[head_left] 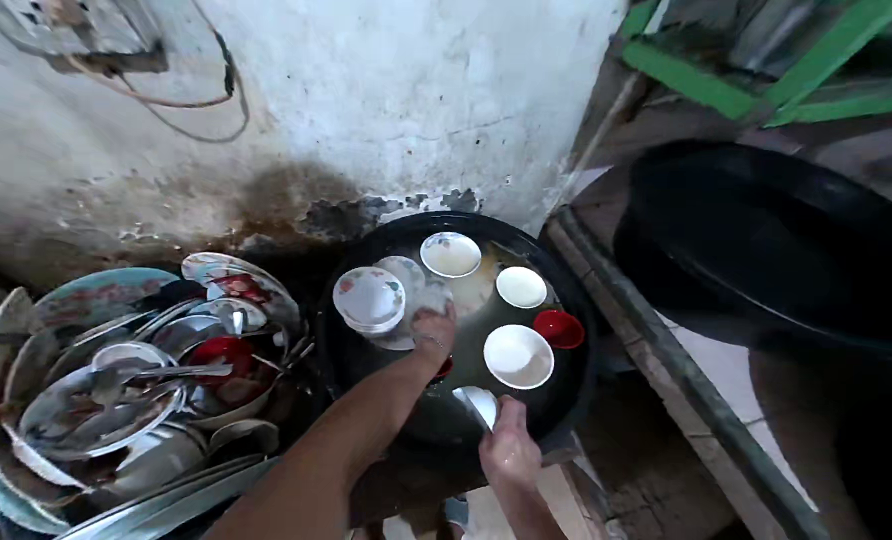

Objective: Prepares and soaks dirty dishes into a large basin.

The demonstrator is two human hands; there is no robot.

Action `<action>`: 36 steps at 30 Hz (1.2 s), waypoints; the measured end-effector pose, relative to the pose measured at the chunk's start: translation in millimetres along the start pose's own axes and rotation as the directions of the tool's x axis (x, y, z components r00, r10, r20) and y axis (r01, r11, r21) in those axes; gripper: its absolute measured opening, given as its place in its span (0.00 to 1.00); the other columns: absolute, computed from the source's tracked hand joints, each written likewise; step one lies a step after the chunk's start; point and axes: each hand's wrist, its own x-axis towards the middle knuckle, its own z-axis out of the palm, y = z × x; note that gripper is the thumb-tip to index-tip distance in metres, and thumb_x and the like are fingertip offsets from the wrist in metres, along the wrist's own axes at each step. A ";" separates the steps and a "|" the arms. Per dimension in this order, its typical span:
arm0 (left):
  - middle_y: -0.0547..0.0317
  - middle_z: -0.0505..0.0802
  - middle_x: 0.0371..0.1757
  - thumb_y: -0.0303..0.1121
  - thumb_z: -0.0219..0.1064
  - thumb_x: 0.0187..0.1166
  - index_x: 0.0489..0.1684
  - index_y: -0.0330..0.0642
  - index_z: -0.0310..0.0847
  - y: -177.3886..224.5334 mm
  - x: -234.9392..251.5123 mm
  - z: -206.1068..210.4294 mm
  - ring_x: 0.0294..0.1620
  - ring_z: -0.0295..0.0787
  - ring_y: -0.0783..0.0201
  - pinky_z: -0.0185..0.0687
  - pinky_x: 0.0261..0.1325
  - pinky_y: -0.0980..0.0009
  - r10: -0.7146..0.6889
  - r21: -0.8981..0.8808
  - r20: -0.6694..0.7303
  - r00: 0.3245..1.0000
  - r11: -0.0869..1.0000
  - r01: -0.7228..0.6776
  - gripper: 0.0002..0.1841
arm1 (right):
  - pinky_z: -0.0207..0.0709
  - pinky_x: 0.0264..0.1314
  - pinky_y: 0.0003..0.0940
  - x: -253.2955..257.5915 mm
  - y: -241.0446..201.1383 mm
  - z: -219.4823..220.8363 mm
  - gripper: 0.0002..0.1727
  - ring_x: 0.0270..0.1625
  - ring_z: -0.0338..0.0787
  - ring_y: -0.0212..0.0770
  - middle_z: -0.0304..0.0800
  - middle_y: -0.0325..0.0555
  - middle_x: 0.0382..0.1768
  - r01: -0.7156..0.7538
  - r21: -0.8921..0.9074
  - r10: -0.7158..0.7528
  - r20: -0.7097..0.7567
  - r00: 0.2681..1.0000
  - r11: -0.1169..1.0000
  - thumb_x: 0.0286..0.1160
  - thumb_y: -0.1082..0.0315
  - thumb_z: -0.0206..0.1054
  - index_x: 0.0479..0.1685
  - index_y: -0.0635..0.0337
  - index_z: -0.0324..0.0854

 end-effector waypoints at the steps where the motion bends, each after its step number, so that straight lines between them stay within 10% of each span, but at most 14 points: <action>1: 0.21 0.86 0.62 0.25 0.55 0.87 0.99 0.54 0.36 6.1 -11.0 -9.2 0.63 0.84 0.24 0.82 0.59 0.34 0.037 0.002 -0.025 0.999 0.999 -0.037 0.41 | 0.91 0.46 0.53 0.1 1.2 0.4 0.32 0.48 0.96 0.55 0.81 0.54 0.73 0.019 -0.011 -0.019 -0.001 1.000 1.000 0.70 0.72 0.69 0.79 0.57 0.71; 5: 0.34 0.92 0.51 0.32 0.55 0.89 0.99 0.53 0.39 19.8 -62.5 -81.6 0.50 0.93 0.34 0.87 0.52 0.39 0.107 -0.104 -0.152 0.983 0.987 -0.123 0.38 | 0.90 0.30 0.49 -0.3 12.1 20.9 0.26 0.34 0.96 0.52 0.90 0.56 0.57 0.202 -0.019 -0.200 -0.258 0.945 0.979 0.59 0.74 0.76 0.63 0.62 0.82; 11: 0.33 0.91 0.62 0.32 0.59 0.86 0.95 0.50 0.51 8.9 -53.5 -180.2 0.61 0.90 0.34 0.83 0.62 0.35 -0.214 -0.627 -0.371 0.903 0.775 -0.074 0.35 | 0.90 0.46 0.49 1.1 6.3 -7.4 0.31 0.47 0.96 0.52 0.81 0.54 0.72 0.140 0.006 -0.139 0.177 0.974 0.990 0.71 0.70 0.68 0.78 0.55 0.72; 17: 0.35 0.86 0.71 0.30 0.58 0.86 0.90 0.46 0.59 59.8 36.7 -183.3 0.69 0.86 0.39 0.82 0.68 0.41 -0.400 -0.893 -0.260 0.879 0.446 -0.061 0.30 | 0.91 0.40 0.48 -0.8 14.5 -1.4 0.31 0.42 0.96 0.52 0.86 0.55 0.65 0.198 0.073 -0.204 0.076 0.976 0.977 0.66 0.70 0.72 0.74 0.58 0.74; 21: 0.30 0.85 0.71 0.47 0.63 0.87 0.95 0.45 0.43 94.4 88.0 -155.6 0.67 0.87 0.37 0.84 0.66 0.40 -0.297 -0.919 -0.191 0.936 0.389 -0.064 0.41 | 0.91 0.31 0.43 -1.5 21.8 13.5 0.30 0.35 0.96 0.48 0.90 0.53 0.57 0.299 0.074 -0.287 -0.136 0.948 0.951 0.54 0.72 0.78 0.65 0.60 0.81; 24: 0.31 0.77 0.81 0.46 0.62 0.88 0.98 0.44 0.29 93.1 87.2 -125.9 0.79 0.78 0.37 0.74 0.80 0.40 -0.050 -0.836 -0.305 0.951 0.492 -0.242 0.47 | 0.91 0.34 0.43 -2.3 23.0 11.5 0.32 0.38 0.96 0.49 0.89 0.55 0.61 0.324 0.085 -0.315 -0.101 0.944 0.942 0.52 0.71 0.80 0.66 0.61 0.82; 28: 0.36 0.76 0.82 0.26 0.69 0.74 0.88 0.40 0.65 68.7 59.6 -46.7 0.79 0.77 0.41 0.77 0.77 0.44 0.207 -0.443 -0.290 0.934 0.836 -0.323 0.36 | 0.90 0.30 0.39 -2.4 24.2 14.7 0.32 0.36 0.96 0.45 0.90 0.53 0.58 0.359 0.046 -0.348 -0.159 0.924 0.932 0.48 0.69 0.81 0.62 0.59 0.84; 31: 0.29 0.58 0.91 0.26 0.77 0.68 0.98 0.61 0.41 54.7 63.7 7.4 0.85 0.65 0.27 0.74 0.75 0.34 0.196 -0.194 -0.120 0.973 0.957 -0.216 0.56 | 0.90 0.31 0.40 -2.4 22.0 12.3 0.32 0.36 0.95 0.46 0.90 0.52 0.59 0.342 0.036 -0.336 -0.105 0.936 0.939 0.50 0.69 0.80 0.64 0.58 0.83; 36: 0.18 0.62 0.86 0.25 0.57 0.88 0.99 0.69 0.34 71.1 69.2 21.5 0.78 0.71 0.20 0.81 0.64 0.34 0.154 0.104 -0.075 0.985 0.984 -0.146 0.44 | 0.90 0.31 0.39 -2.1 22.7 13.2 0.31 0.36 0.96 0.45 0.90 0.52 0.58 0.353 0.012 -0.348 -0.145 0.926 0.935 0.51 0.69 0.80 0.63 0.59 0.84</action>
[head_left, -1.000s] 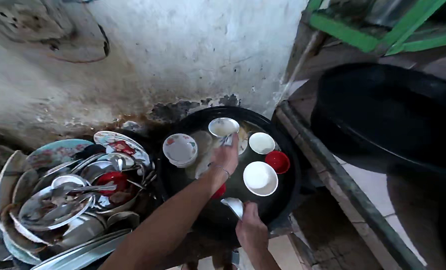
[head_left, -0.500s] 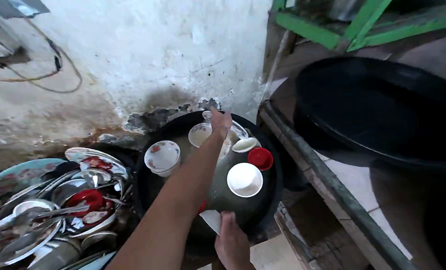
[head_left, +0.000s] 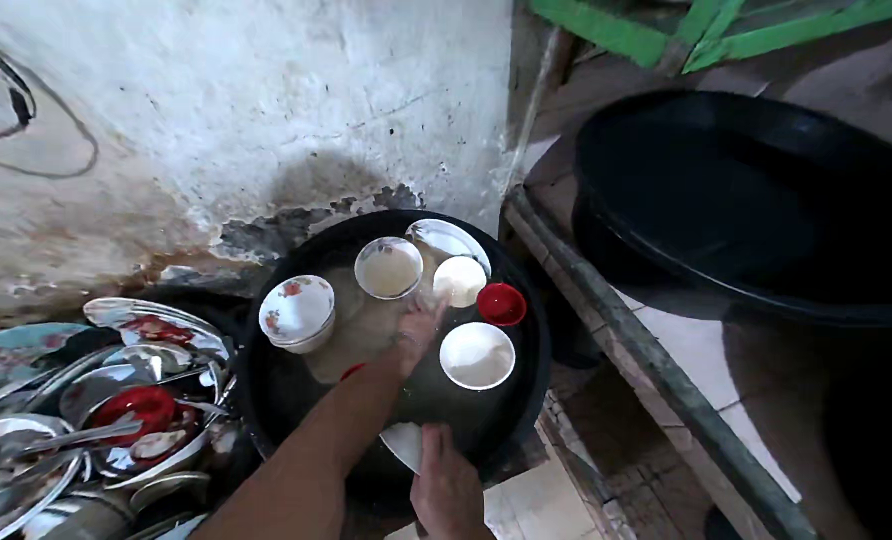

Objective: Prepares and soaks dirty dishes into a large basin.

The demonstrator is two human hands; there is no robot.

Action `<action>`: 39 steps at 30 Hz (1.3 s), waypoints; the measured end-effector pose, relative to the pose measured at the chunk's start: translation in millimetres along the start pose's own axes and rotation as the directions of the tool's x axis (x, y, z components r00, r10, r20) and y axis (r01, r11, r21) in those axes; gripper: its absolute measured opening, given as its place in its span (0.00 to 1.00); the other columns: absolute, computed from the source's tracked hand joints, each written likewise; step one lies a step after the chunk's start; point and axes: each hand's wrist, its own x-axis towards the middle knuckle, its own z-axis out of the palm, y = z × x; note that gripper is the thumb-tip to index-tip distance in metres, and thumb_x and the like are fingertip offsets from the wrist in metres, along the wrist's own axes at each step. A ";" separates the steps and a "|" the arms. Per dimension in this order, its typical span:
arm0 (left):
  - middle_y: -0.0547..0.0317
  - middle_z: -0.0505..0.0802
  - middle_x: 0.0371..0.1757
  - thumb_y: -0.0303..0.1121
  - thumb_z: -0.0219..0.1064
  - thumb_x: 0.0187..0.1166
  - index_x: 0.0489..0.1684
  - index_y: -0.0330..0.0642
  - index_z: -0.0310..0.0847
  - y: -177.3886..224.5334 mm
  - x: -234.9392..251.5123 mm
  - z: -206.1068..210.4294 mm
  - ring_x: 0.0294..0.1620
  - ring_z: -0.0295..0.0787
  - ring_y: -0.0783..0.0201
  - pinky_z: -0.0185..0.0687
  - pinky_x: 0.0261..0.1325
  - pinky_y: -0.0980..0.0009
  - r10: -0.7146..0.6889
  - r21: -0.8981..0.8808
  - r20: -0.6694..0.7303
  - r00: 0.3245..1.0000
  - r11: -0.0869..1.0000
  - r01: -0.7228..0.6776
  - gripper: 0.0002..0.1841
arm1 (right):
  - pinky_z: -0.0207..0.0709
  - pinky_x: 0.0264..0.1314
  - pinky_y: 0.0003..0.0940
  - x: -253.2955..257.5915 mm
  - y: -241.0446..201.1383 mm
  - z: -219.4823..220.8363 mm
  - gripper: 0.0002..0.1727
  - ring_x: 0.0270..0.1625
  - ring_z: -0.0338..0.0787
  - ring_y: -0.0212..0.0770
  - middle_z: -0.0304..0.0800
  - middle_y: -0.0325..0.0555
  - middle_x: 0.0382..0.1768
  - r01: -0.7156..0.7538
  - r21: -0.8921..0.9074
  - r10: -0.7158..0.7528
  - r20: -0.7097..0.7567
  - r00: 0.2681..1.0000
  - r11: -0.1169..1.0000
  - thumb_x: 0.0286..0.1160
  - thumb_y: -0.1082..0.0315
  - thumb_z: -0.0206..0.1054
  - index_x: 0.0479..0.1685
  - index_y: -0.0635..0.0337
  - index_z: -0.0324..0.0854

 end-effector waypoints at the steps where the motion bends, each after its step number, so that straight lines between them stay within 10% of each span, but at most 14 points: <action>1: 0.18 0.66 0.84 0.23 0.55 0.88 0.99 0.68 0.36 0.4 -4.0 -5.3 0.75 0.75 0.21 0.81 0.64 0.36 0.034 0.002 0.026 0.999 0.999 -0.034 0.43 | 0.89 0.30 0.38 -0.5 0.8 1.3 0.31 0.36 0.96 0.44 0.90 0.52 0.57 0.011 0.000 -0.011 -0.015 1.000 1.000 0.49 0.70 0.80 0.63 0.59 0.84; 6: 0.23 0.80 0.72 0.36 0.52 0.92 0.99 0.60 0.34 -2.6 -24.0 -25.7 0.54 0.91 0.30 0.88 0.52 0.40 0.084 -0.029 -0.103 0.991 0.996 -0.088 0.37 | 0.90 0.32 0.40 0.0 -0.5 0.5 0.33 0.37 0.96 0.46 0.90 0.53 0.60 -0.007 -0.010 0.008 0.029 1.000 1.000 0.49 0.70 0.81 0.65 0.60 0.83; 10: 0.33 0.77 0.81 0.44 0.62 0.86 1.00 0.58 0.32 -8.5 -55.4 -63.4 0.64 0.88 0.33 0.88 0.56 0.40 0.080 -0.174 -0.145 0.986 0.979 -0.105 0.46 | 0.90 0.32 0.42 0.8 -3.3 2.1 0.32 0.37 0.96 0.48 0.90 0.54 0.60 -0.001 -0.016 0.002 0.016 1.000 1.000 0.52 0.71 0.79 0.65 0.60 0.83; 18: 0.40 0.93 0.60 0.44 0.59 0.88 0.98 0.68 0.45 -15.9 -63.2 -111.5 0.54 0.94 0.38 0.86 0.56 0.37 -0.040 -0.478 -0.227 0.973 0.875 -0.076 0.37 | 0.91 0.39 0.45 7.1 -4.4 -6.9 0.29 0.42 0.96 0.51 0.86 0.56 0.65 -0.050 0.004 0.049 0.176 0.983 0.999 0.65 0.70 0.72 0.72 0.59 0.78; 24: 0.40 0.91 0.66 0.44 0.53 0.92 0.93 0.69 0.60 -30.3 -20.4 -133.1 0.64 0.89 0.37 0.80 0.65 0.33 -0.309 -0.744 -0.204 0.929 0.666 0.058 0.28 | 0.91 0.39 0.43 7.5 -3.9 -5.9 0.29 0.42 0.96 0.48 0.86 0.52 0.65 -0.065 -0.017 0.067 0.191 0.979 0.998 0.66 0.69 0.71 0.72 0.57 0.77; 28: 0.36 0.90 0.66 0.44 0.50 0.94 0.88 0.47 0.63 -37.4 5.0 -138.7 0.65 0.89 0.37 0.82 0.67 0.38 -0.486 -0.863 -0.173 0.857 0.493 0.105 0.26 | 0.91 0.38 0.42 7.6 -3.9 -5.5 0.29 0.41 0.96 0.48 0.87 0.53 0.64 -0.066 -0.023 0.069 0.171 0.983 0.998 0.62 0.70 0.73 0.70 0.58 0.79; 36: 0.33 0.74 0.84 0.59 0.61 0.85 0.98 0.53 0.36 -50.0 31.9 -120.4 0.77 0.79 0.36 0.79 0.71 0.35 -0.446 -0.996 -0.069 0.892 0.081 -0.036 0.47 | 0.91 0.40 0.41 9.0 -6.5 -5.8 0.27 0.41 0.96 0.47 0.87 0.50 0.65 -0.079 -0.035 0.084 0.190 0.978 0.996 0.66 0.70 0.70 0.70 0.56 0.78; 39: 0.29 0.79 0.78 0.47 0.63 0.88 0.92 0.37 0.52 -72.0 -13.2 -85.5 0.72 0.84 0.37 0.80 0.72 0.41 -0.296 -0.909 -0.126 0.947 0.418 0.010 0.38 | 0.91 0.42 0.43 10.1 -7.2 -9.4 0.28 0.44 0.96 0.48 0.85 0.53 0.68 -0.078 -0.044 0.086 0.240 0.967 0.996 0.69 0.69 0.69 0.74 0.57 0.75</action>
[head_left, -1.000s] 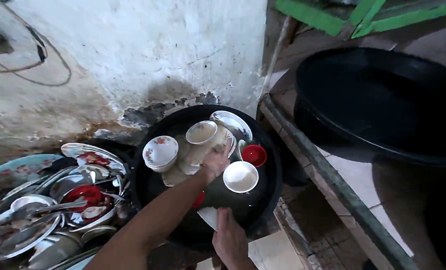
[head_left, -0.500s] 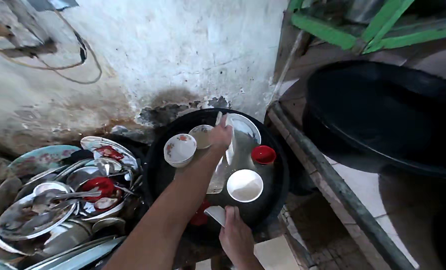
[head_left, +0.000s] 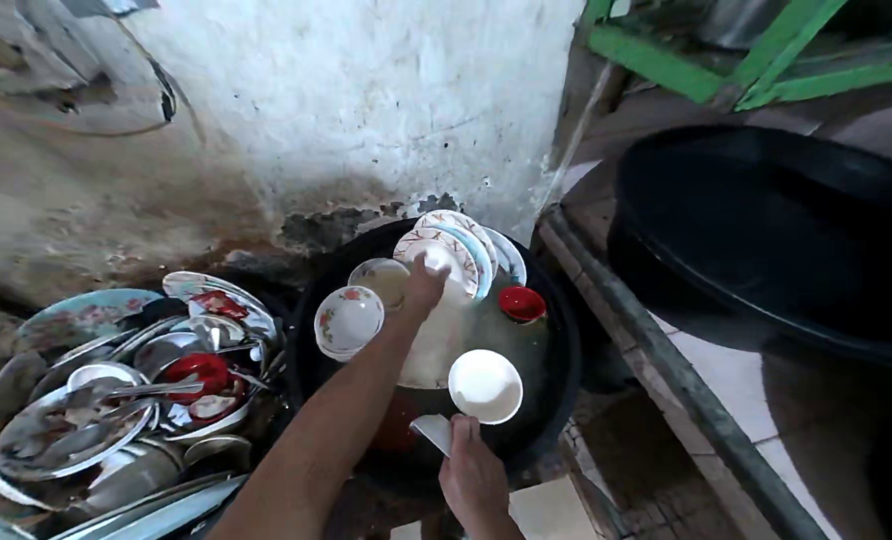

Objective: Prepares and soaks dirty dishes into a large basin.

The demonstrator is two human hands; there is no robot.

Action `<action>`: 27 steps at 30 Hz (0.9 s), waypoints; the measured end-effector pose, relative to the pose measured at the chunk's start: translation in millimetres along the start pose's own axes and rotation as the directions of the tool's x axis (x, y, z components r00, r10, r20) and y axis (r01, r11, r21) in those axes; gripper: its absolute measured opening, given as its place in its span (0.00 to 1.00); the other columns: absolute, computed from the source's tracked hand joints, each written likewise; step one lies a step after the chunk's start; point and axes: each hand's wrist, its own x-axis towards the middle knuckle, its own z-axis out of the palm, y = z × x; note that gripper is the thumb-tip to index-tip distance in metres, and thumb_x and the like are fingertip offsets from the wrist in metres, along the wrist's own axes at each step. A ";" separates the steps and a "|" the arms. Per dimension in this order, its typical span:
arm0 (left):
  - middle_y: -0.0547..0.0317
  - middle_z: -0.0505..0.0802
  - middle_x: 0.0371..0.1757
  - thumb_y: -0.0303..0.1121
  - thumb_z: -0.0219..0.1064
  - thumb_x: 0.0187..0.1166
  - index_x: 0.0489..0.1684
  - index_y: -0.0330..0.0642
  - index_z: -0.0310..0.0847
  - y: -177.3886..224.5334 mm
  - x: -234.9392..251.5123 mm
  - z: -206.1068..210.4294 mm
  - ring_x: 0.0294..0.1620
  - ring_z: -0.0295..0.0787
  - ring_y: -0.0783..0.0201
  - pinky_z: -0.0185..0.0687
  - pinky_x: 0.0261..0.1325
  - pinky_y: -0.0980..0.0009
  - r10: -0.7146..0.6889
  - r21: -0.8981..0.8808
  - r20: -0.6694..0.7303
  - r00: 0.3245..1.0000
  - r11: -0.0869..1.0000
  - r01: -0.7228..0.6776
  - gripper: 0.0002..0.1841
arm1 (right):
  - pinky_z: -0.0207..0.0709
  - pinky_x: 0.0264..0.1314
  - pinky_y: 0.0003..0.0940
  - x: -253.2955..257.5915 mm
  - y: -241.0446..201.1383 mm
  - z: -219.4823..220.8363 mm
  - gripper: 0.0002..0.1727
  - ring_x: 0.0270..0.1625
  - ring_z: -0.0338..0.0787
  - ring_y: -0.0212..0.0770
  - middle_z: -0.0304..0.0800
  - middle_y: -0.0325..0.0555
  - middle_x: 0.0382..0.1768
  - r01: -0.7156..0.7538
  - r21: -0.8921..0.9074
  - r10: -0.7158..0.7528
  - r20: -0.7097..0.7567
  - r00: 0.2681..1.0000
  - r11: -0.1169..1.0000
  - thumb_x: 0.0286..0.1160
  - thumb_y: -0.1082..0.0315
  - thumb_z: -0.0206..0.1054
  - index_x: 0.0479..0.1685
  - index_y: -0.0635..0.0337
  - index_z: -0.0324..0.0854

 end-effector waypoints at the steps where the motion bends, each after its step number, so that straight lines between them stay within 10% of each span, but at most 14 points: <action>1: 0.31 0.85 0.71 0.41 0.66 0.86 0.84 0.34 0.66 -18.0 -12.7 -6.3 0.69 0.86 0.38 0.81 0.71 0.41 0.018 0.216 0.079 0.997 0.976 -0.034 0.31 | 0.91 0.44 0.44 0.9 -0.4 -1.5 0.29 0.46 0.96 0.49 0.83 0.54 0.70 -0.001 -0.007 0.001 0.027 1.000 1.000 0.70 0.69 0.68 0.75 0.58 0.74; 7: 0.47 0.77 0.85 0.58 0.73 0.72 0.84 0.47 0.74 -86.1 -80.5 -13.1 0.85 0.71 0.42 0.65 0.83 0.37 -0.032 0.663 0.624 0.781 0.550 -0.508 0.40 | 0.90 0.47 0.46 1.9 -3.6 -7.6 0.30 0.49 0.95 0.52 0.80 0.56 0.73 -0.038 -0.048 0.045 0.141 0.989 0.998 0.74 0.67 0.64 0.80 0.56 0.71; 12: 0.37 0.63 0.92 0.40 0.83 0.68 0.92 0.42 0.59 -76.9 -96.6 1.2 0.91 0.57 0.34 0.59 0.85 0.34 -0.211 0.579 0.770 0.602 0.628 -0.520 0.48 | 0.90 0.46 0.46 0.4 -2.1 -5.1 0.30 0.48 0.95 0.51 0.82 0.54 0.70 -0.033 -0.021 0.035 0.091 0.995 0.999 0.71 0.68 0.67 0.77 0.56 0.72; 20: 0.40 0.77 0.83 0.35 0.66 0.85 0.81 0.40 0.74 -112.3 -121.1 -4.0 0.85 0.70 0.40 0.62 0.86 0.40 -0.200 0.614 0.741 0.641 0.588 -0.526 0.25 | 0.91 0.42 0.45 -0.6 1.4 0.9 0.29 0.44 0.96 0.50 0.85 0.53 0.68 0.000 -0.036 0.001 0.008 1.000 0.999 0.68 0.69 0.70 0.73 0.56 0.76; 27: 0.43 0.77 0.85 0.35 0.58 0.90 0.82 0.50 0.75 -140.2 -134.7 -18.9 0.87 0.67 0.38 0.62 0.85 0.37 0.159 0.440 0.831 0.534 0.400 -0.804 0.22 | 0.90 0.49 0.46 3.4 -8.7 -10.8 0.28 0.51 0.95 0.50 0.81 0.51 0.73 -0.051 -0.088 0.063 0.150 0.987 0.995 0.75 0.67 0.65 0.78 0.54 0.72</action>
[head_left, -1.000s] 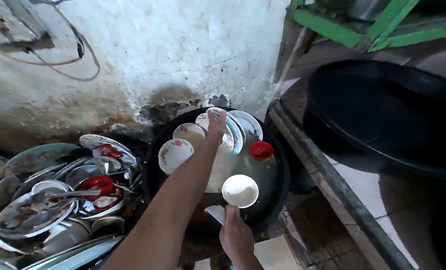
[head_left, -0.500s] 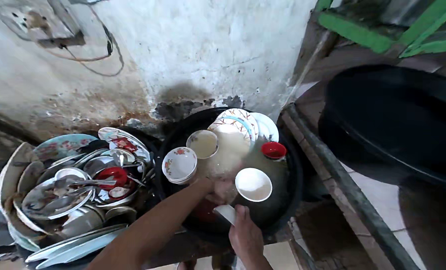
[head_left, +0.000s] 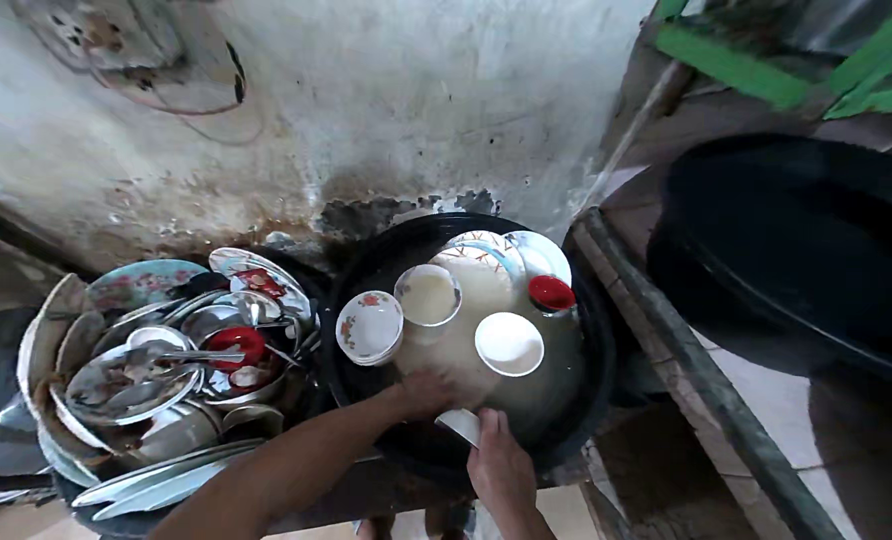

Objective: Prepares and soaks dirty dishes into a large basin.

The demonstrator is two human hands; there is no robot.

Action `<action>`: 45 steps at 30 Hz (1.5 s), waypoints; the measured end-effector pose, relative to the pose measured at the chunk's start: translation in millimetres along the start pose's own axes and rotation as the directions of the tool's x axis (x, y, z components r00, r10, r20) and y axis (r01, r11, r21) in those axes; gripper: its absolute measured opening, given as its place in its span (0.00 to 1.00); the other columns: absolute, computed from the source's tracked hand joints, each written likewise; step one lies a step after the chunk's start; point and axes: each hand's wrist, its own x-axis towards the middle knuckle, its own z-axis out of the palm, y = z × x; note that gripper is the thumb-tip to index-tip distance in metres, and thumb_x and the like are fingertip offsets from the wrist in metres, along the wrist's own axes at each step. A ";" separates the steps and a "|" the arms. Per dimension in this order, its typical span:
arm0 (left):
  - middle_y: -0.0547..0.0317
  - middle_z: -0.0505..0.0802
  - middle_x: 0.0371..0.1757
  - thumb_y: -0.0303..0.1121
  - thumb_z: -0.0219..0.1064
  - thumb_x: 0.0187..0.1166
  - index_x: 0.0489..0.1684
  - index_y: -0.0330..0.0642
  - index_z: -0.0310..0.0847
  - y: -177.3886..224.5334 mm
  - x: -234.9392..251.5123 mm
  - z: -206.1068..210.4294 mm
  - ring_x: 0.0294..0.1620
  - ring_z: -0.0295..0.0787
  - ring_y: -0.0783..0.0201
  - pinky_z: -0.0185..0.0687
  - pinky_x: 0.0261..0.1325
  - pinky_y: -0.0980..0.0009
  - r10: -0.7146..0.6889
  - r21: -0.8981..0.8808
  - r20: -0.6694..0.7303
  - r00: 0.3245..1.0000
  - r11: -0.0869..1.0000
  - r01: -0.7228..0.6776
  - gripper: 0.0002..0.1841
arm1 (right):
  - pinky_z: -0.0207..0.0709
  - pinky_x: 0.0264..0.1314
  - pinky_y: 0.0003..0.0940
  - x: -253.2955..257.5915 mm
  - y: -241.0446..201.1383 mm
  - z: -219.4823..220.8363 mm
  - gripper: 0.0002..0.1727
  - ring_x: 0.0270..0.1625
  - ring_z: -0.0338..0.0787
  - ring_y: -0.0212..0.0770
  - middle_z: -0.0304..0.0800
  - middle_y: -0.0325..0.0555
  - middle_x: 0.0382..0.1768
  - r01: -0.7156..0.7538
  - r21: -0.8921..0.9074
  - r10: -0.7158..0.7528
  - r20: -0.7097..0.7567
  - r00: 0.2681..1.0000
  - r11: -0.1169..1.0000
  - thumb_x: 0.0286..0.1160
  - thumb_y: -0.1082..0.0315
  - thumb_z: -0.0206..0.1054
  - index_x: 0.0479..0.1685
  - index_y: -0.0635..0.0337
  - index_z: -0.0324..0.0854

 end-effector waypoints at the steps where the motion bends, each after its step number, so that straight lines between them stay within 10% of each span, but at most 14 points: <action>1: 0.44 0.78 0.84 0.33 0.56 0.91 0.82 0.51 0.75 3.5 -4.9 -1.3 0.86 0.69 0.38 0.64 0.84 0.38 -0.003 -0.019 -0.028 1.000 1.000 0.003 0.22 | 0.90 0.51 0.46 0.3 -0.5 -2.5 0.29 0.53 0.95 0.51 0.78 0.52 0.75 0.000 -0.003 0.000 0.040 0.999 1.000 0.76 0.67 0.64 0.80 0.54 0.71; 6: 0.50 0.91 0.67 0.33 0.63 0.86 0.61 0.48 0.89 18.8 -31.7 -0.5 0.69 0.88 0.48 0.84 0.69 0.48 -0.168 -0.032 -0.453 0.876 0.984 0.173 0.13 | 0.88 0.54 0.59 11.0 5.4 -3.3 0.28 0.55 0.93 0.60 0.82 0.59 0.71 0.040 0.189 -0.044 0.018 0.999 0.981 0.75 0.72 0.65 0.78 0.57 0.71; 9: 0.45 0.81 0.80 0.31 0.62 0.85 0.80 0.46 0.77 24.0 -48.8 -10.3 0.82 0.75 0.45 0.70 0.83 0.48 -0.465 -0.218 -0.341 0.817 0.884 0.413 0.23 | 0.84 0.62 0.63 25.8 -2.8 -4.4 0.28 0.60 0.91 0.62 0.87 0.63 0.64 0.028 0.251 -0.056 0.105 0.993 0.967 0.79 0.72 0.63 0.80 0.60 0.68; 11: 0.46 0.84 0.77 0.31 0.61 0.85 0.75 0.47 0.83 25.0 -71.8 -27.5 0.81 0.76 0.47 0.67 0.84 0.48 -0.572 -0.336 -0.351 0.741 0.816 0.471 0.20 | 0.82 0.63 0.65 36.4 -14.4 -0.5 0.28 0.62 0.90 0.64 0.87 0.65 0.63 -0.019 0.293 -0.024 0.142 0.990 0.956 0.80 0.71 0.64 0.81 0.62 0.67; 19: 0.46 0.86 0.73 0.35 0.70 0.80 0.65 0.44 0.87 -3.3 -279.8 -83.0 0.74 0.83 0.47 0.82 0.75 0.48 -0.865 -0.552 -0.490 0.108 0.404 0.730 0.17 | 0.83 0.62 0.64 66.4 -46.0 52.1 0.29 0.65 0.87 0.62 0.80 0.69 0.69 -0.167 0.727 0.052 0.178 0.983 0.666 0.85 0.71 0.58 0.85 0.65 0.62; 25: 0.30 0.70 0.86 0.25 0.67 0.79 0.82 0.34 0.72 -54.2 -366.3 -36.8 0.87 0.60 0.28 0.44 0.86 0.25 -0.984 -0.091 -0.009 0.179 0.179 0.980 0.28 | 0.90 0.36 0.50 65.3 -84.1 51.1 0.27 0.41 0.93 0.53 0.84 0.64 0.58 -0.273 0.911 -0.018 0.292 0.956 0.308 0.88 0.70 0.52 0.85 0.62 0.57; 30: 0.40 0.73 0.86 0.21 0.65 0.77 0.85 0.52 0.74 -58.7 -373.0 -22.6 0.84 0.68 0.33 0.68 0.77 0.32 -0.968 -0.221 -0.091 0.235 0.250 0.943 0.32 | 0.90 0.32 0.41 65.8 -126.0 37.3 0.18 0.30 0.93 0.46 0.91 0.58 0.38 -0.275 0.931 -0.128 0.312 0.942 0.242 0.92 0.68 0.43 0.68 0.71 0.67; 33: 0.45 0.78 0.84 0.30 0.65 0.83 0.82 0.54 0.77 -53.7 -363.0 -19.3 0.81 0.75 0.36 0.78 0.71 0.36 -0.942 -0.329 -0.188 0.277 0.326 0.886 0.26 | 0.90 0.30 0.42 65.5 -165.3 19.6 0.19 0.30 0.93 0.49 0.90 0.61 0.41 -0.265 0.924 -0.130 0.310 0.942 0.276 0.93 0.69 0.44 0.73 0.71 0.63; 38: 0.44 0.83 0.77 0.46 0.62 0.89 0.70 0.43 0.85 -54.7 -325.0 -26.1 0.81 0.75 0.43 0.67 0.82 0.40 -0.887 -0.443 -0.309 0.344 0.454 0.773 0.22 | 0.91 0.35 0.47 53.7 -256.7 -24.3 0.21 0.35 0.94 0.54 0.87 0.65 0.49 -0.159 0.902 -0.256 0.276 0.926 0.401 0.92 0.73 0.47 0.80 0.66 0.60; 45: 0.35 0.90 0.63 0.38 0.65 0.84 0.73 0.37 0.77 -61.1 -313.4 -89.8 0.62 0.89 0.34 0.83 0.59 0.32 -0.963 -0.730 -0.090 0.255 0.238 0.641 0.22 | 0.89 0.45 0.63 36.5 -370.6 -72.0 0.26 0.46 0.94 0.61 0.87 0.67 0.55 0.344 0.501 -0.408 0.019 0.913 0.794 0.82 0.72 0.55 0.80 0.60 0.64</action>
